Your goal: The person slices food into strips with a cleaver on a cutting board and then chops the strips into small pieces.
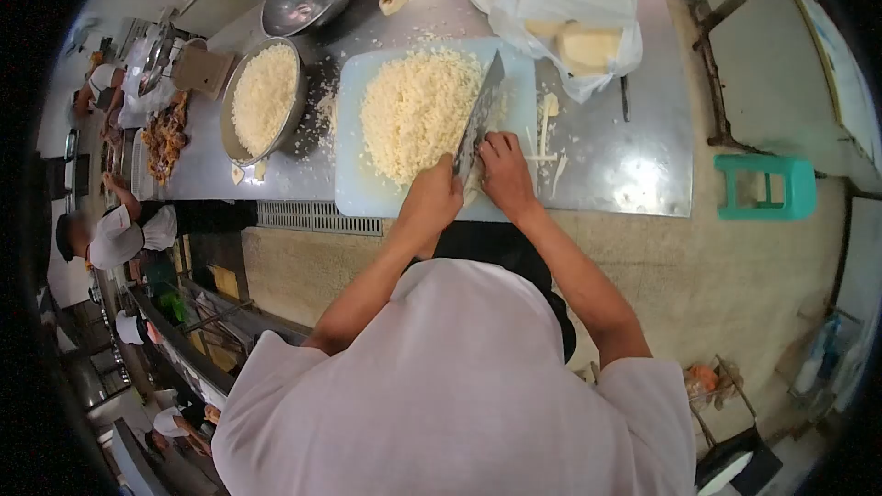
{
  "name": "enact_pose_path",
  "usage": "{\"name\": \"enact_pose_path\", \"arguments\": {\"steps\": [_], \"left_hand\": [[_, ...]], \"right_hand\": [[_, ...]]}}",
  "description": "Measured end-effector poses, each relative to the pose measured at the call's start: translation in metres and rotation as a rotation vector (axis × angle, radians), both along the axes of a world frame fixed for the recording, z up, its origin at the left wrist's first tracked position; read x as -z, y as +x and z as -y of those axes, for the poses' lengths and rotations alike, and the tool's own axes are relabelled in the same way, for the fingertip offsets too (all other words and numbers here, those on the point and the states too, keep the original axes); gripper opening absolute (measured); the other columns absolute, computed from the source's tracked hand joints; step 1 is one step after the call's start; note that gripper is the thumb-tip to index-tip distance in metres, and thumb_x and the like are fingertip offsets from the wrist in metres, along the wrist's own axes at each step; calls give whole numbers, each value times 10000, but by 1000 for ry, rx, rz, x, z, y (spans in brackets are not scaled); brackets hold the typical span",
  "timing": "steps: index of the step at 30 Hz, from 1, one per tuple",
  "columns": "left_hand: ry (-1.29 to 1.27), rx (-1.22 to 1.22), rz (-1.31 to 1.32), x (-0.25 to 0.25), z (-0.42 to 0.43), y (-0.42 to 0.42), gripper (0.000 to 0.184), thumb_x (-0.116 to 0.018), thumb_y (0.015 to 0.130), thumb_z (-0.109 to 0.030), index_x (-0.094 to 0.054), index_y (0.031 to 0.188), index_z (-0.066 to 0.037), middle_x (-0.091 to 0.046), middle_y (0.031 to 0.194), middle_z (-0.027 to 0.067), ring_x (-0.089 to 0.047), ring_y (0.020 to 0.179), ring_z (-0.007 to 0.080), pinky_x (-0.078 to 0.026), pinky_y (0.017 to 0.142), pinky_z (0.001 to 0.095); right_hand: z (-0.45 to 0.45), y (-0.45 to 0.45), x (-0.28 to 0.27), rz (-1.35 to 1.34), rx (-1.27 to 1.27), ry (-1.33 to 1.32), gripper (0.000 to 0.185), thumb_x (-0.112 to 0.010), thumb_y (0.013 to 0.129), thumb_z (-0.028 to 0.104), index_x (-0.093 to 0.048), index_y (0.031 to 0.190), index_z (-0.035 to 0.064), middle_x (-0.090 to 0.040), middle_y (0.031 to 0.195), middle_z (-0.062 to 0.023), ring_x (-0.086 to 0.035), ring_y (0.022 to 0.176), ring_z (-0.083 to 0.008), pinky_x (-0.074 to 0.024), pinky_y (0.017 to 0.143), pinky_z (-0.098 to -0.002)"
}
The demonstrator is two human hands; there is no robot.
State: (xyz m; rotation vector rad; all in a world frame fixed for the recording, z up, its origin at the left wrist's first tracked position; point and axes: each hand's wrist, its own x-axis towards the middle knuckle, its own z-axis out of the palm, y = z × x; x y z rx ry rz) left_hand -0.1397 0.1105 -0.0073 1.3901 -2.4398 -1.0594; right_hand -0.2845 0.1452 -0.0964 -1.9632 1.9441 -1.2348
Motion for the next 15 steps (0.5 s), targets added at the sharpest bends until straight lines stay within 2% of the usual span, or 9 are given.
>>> {"name": "enact_pose_path", "arguments": {"steps": [1, 5, 11, 15], "left_hand": [[10, -9, 33, -8, 2, 1, 161, -534, 838, -41, -503, 943, 77, -595, 719, 313, -603, 742, 487, -475, 667, 529], [12, -36, 6, 11, -11, 0, 157, -529, 836, -38, -501, 928, 87, -588, 712, 324, -605, 744, 490, -480, 668, 527], [67, -91, -58, -4, -18, 2, 171, -520, 840, -36, -470, 941, 92, -589, 717, 324, -602, 743, 494, -474, 654, 534], [8, -102, -104, 23, -12, -9, 169, -519, 838, -28, -468, 947, 91, -591, 720, 318, -600, 737, 493, -470, 645, 531]], "right_hand": [[4, 0, -1, -1, 0, -12, 348, -584, 626, -94, -542, 964, -23, -538, 1062, -184, -491, 1034, -386, -449, 883, -438], [1, 2, 1, 2, 24, -29, 335, -578, 630, -96, -545, 956, -28, -545, 1048, -187, -498, 1016, -387, -446, 884, -438], [0, 0, 3, -15, 18, -22, 326, -576, 631, -100, -550, 949, -31, -550, 1050, -180, -501, 1017, -383, -448, 882, -436], [-3, -1, -3, -6, 1, -13, 315, -585, 640, -94, -547, 947, -35, -554, 1053, -177, -502, 1024, -385, -449, 881, -430]]}}
